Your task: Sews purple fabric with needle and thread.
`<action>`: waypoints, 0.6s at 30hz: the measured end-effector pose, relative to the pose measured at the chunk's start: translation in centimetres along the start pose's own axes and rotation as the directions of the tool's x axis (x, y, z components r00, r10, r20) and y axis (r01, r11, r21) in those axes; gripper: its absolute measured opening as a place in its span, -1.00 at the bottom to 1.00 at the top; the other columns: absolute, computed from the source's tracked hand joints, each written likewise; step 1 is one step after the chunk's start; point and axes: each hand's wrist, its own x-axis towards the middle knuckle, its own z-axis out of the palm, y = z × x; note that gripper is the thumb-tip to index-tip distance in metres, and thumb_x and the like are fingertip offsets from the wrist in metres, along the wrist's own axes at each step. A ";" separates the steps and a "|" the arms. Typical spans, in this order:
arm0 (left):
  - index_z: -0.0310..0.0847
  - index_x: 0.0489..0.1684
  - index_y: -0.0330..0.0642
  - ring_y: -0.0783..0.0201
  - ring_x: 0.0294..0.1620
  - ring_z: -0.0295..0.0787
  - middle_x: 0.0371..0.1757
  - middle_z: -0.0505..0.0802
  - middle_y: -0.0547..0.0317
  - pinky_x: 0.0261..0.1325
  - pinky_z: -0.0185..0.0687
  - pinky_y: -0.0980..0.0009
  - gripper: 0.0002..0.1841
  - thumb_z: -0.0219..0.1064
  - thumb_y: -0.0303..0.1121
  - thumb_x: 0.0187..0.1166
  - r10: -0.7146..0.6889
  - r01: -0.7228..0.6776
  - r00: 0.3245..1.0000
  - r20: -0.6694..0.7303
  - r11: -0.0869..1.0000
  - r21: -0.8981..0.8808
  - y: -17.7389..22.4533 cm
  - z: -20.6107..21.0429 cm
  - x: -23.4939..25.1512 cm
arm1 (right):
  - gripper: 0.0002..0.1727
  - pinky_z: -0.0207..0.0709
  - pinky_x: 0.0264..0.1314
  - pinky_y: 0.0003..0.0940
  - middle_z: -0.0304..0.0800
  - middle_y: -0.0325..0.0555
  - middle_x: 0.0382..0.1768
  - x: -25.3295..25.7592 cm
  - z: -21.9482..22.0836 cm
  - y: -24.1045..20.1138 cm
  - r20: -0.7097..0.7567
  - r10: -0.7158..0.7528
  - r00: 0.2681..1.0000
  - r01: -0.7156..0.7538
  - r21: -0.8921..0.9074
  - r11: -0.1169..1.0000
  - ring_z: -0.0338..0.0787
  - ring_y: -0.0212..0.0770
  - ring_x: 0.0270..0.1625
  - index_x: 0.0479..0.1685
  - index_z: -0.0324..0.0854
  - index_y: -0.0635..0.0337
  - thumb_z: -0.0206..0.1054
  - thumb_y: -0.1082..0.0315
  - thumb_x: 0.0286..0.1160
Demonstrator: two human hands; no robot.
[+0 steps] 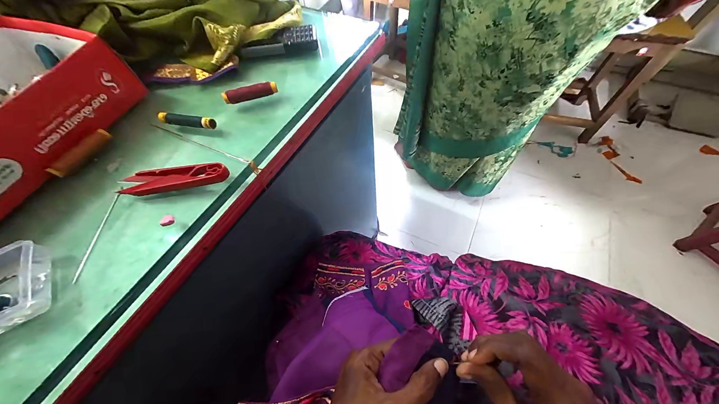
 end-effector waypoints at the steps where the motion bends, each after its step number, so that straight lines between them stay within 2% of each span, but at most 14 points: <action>1: 0.80 -0.37 0.00 0.73 -0.40 0.75 -0.46 0.82 0.62 -0.25 0.71 0.65 -0.99 0.47 -0.36 0.40 -0.001 0.001 1.000 0.000 1.000 0.003 0.0 0.0 0.0 | -0.81 0.59 0.10 -0.76 0.78 -0.28 -0.23 0.0 0.0 0.0 0.000 0.009 1.000 -0.009 0.015 1.000 0.75 -0.61 -0.07 -0.13 0.57 0.13 0.34 0.20 0.66; 11: 0.79 -0.38 -0.04 0.76 -0.42 0.72 -0.48 0.80 0.63 -0.27 0.67 0.68 -0.96 0.43 -0.39 0.42 0.033 -0.033 0.999 0.000 0.999 0.022 0.1 0.0 -0.2 | -0.83 0.67 0.10 -0.73 0.81 -0.39 -0.24 0.0 0.1 0.3 0.029 0.080 0.996 -0.084 0.193 0.978 0.79 -0.66 -0.08 -0.11 0.59 0.09 0.39 0.21 0.59; 18: 0.80 -0.40 -0.05 0.76 -0.42 0.71 -0.47 0.81 0.62 -0.26 0.67 0.68 -0.96 0.46 -0.38 0.43 0.051 -0.051 0.999 0.018 0.999 0.016 -0.3 0.1 -0.2 | -0.80 0.72 -0.01 -0.74 0.86 -0.53 -0.23 0.1 0.0 0.2 0.027 0.114 0.993 -0.117 0.302 0.946 0.82 -0.68 -0.13 -0.14 0.63 -0.01 0.54 0.22 0.42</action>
